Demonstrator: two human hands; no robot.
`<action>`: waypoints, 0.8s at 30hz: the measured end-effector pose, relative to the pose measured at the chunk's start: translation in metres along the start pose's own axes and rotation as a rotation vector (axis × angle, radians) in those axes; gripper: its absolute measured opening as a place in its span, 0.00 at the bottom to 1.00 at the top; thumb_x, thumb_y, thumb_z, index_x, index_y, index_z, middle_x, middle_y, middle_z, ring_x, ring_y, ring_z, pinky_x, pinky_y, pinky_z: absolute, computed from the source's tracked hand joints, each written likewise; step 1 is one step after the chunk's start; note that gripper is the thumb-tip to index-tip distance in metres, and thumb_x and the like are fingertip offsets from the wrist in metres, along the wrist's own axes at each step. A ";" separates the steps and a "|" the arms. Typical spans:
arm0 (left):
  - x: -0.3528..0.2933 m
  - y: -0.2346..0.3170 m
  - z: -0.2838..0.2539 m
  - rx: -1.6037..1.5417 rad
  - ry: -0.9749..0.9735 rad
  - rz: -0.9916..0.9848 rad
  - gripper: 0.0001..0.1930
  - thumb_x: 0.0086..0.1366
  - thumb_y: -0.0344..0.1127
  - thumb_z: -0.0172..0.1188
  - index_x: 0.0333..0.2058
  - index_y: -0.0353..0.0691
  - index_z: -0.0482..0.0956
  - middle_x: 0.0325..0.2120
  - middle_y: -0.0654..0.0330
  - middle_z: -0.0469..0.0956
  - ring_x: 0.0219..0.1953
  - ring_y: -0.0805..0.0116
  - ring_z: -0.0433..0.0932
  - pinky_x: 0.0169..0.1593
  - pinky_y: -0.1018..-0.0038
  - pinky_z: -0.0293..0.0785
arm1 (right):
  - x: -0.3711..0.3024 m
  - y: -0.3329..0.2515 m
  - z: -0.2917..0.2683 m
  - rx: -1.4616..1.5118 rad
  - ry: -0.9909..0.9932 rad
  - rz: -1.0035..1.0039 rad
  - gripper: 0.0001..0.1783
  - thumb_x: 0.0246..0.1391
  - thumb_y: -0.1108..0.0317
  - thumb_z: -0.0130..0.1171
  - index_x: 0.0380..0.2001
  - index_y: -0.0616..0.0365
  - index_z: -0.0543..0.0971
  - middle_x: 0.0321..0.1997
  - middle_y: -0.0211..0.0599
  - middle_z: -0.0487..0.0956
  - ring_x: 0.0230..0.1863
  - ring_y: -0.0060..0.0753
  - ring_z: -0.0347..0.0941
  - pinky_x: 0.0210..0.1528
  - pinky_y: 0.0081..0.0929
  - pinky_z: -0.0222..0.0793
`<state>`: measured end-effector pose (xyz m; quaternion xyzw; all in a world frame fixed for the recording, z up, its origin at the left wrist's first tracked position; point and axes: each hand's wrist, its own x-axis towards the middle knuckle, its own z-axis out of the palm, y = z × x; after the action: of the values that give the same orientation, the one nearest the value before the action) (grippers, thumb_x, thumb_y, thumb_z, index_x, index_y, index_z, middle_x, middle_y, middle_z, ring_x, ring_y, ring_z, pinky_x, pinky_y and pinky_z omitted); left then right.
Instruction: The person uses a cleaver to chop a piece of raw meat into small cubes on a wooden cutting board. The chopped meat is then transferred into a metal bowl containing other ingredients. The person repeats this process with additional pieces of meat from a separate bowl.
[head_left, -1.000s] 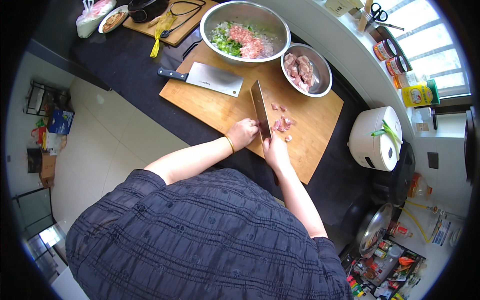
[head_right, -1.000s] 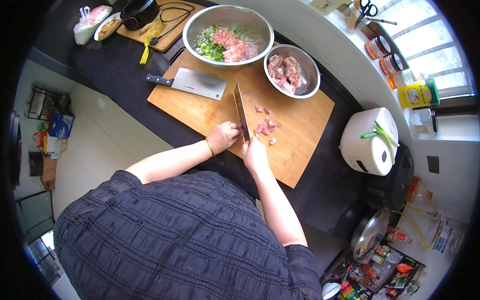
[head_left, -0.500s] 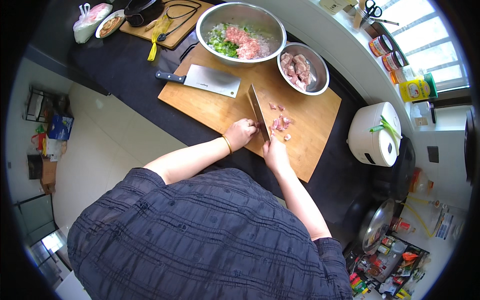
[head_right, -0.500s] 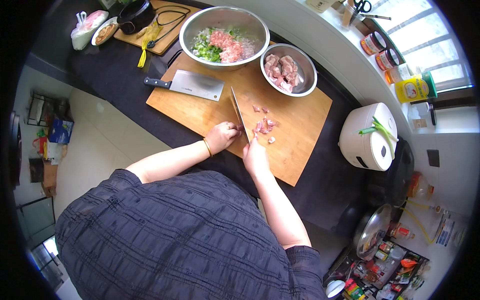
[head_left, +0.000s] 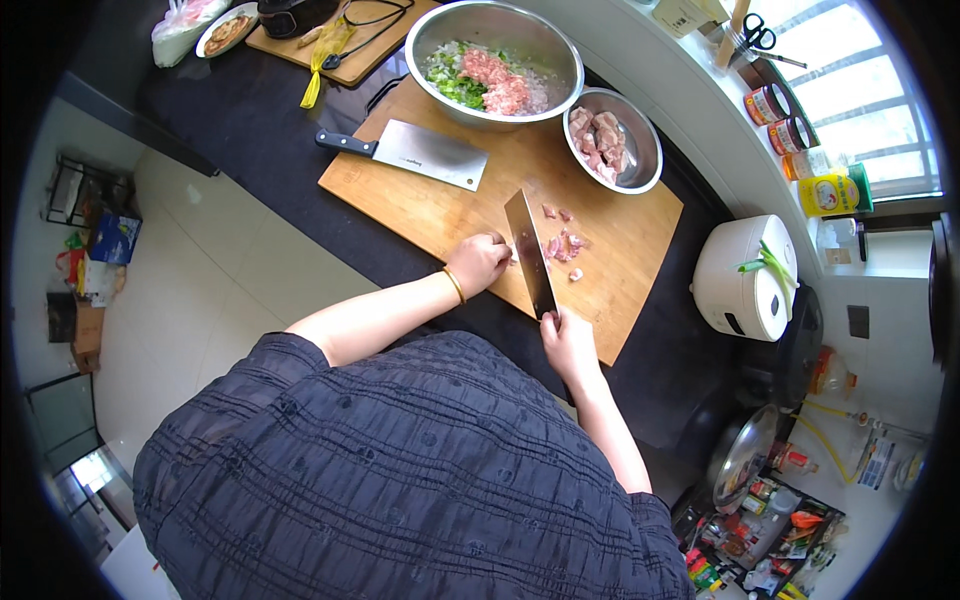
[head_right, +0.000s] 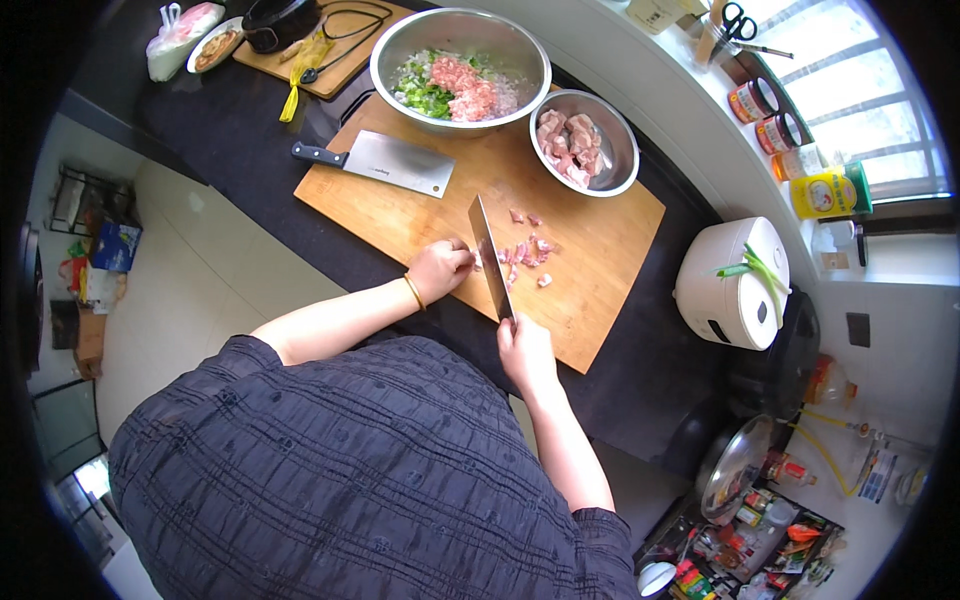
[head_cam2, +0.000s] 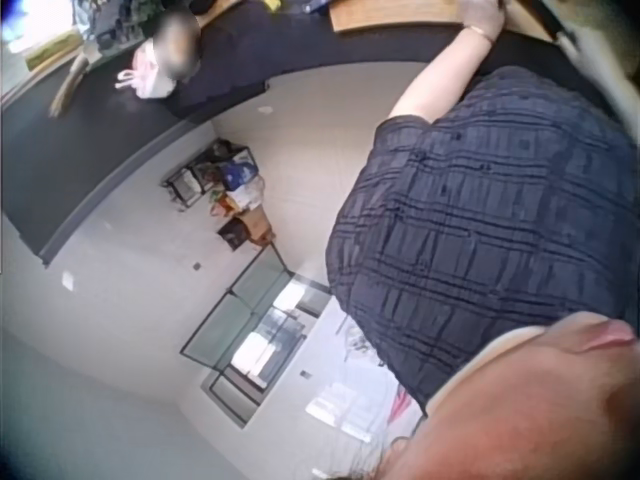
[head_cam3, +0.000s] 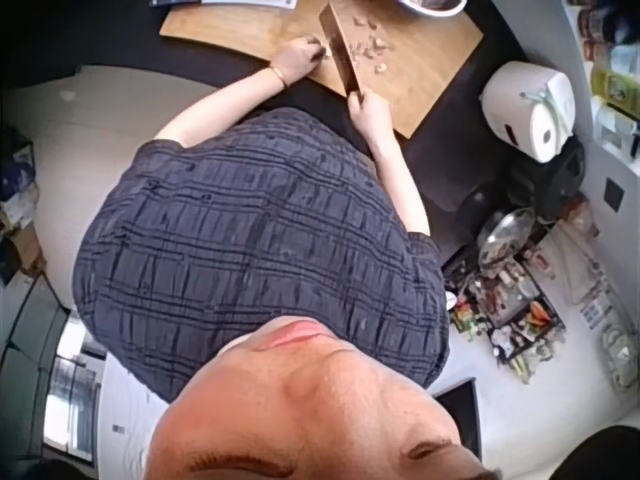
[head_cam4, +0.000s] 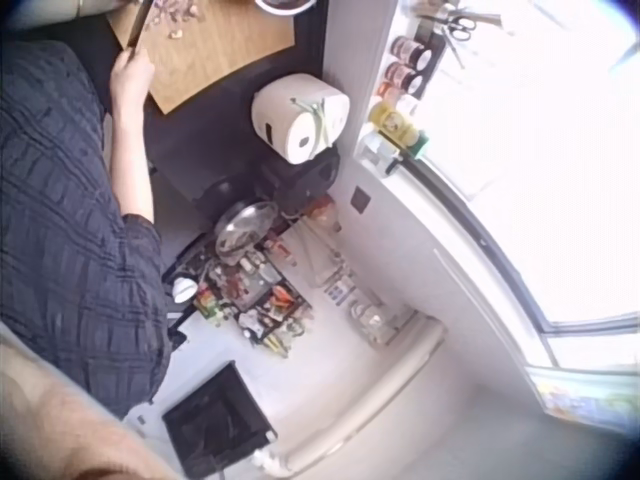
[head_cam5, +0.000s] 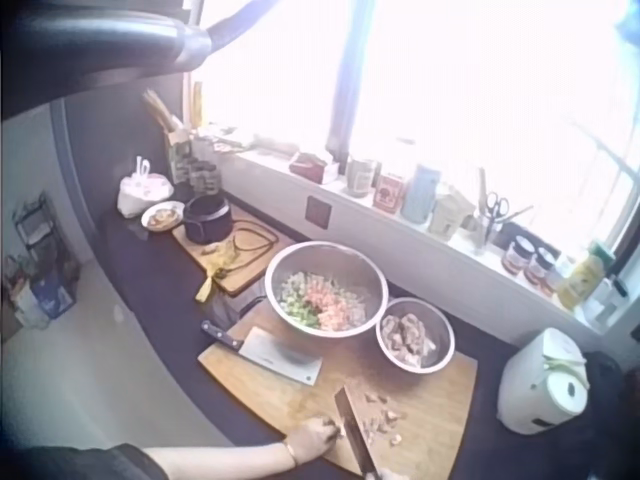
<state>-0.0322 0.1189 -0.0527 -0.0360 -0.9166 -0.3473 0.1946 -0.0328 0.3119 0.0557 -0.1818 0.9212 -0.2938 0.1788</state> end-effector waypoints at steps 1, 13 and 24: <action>0.002 0.005 -0.002 0.006 0.016 0.005 0.04 0.49 0.34 0.59 0.23 0.41 0.77 0.23 0.59 0.73 0.26 0.59 0.74 0.31 0.68 0.72 | -0.002 0.004 0.004 -0.009 0.008 -0.009 0.11 0.50 0.67 0.49 0.26 0.66 0.73 0.20 0.56 0.73 0.26 0.57 0.72 0.31 0.42 0.68; 0.001 0.001 0.006 0.049 0.038 0.109 0.05 0.48 0.33 0.59 0.23 0.39 0.75 0.24 0.60 0.73 0.28 0.60 0.73 0.33 0.69 0.71 | 0.003 0.012 0.019 -0.072 0.023 -0.048 0.10 0.50 0.68 0.48 0.24 0.65 0.72 0.20 0.60 0.72 0.25 0.60 0.71 0.31 0.46 0.67; 0.006 0.001 0.009 0.019 0.024 0.153 0.06 0.46 0.31 0.59 0.25 0.38 0.77 0.25 0.59 0.74 0.29 0.60 0.73 0.34 0.70 0.72 | 0.041 -0.001 0.028 -0.152 0.008 -0.058 0.11 0.50 0.67 0.48 0.25 0.66 0.71 0.20 0.60 0.73 0.26 0.60 0.72 0.33 0.47 0.69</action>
<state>-0.0401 0.1249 -0.0561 -0.1001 -0.9120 -0.3233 0.2317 -0.0554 0.2799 0.0255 -0.2203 0.9360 -0.2286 0.1520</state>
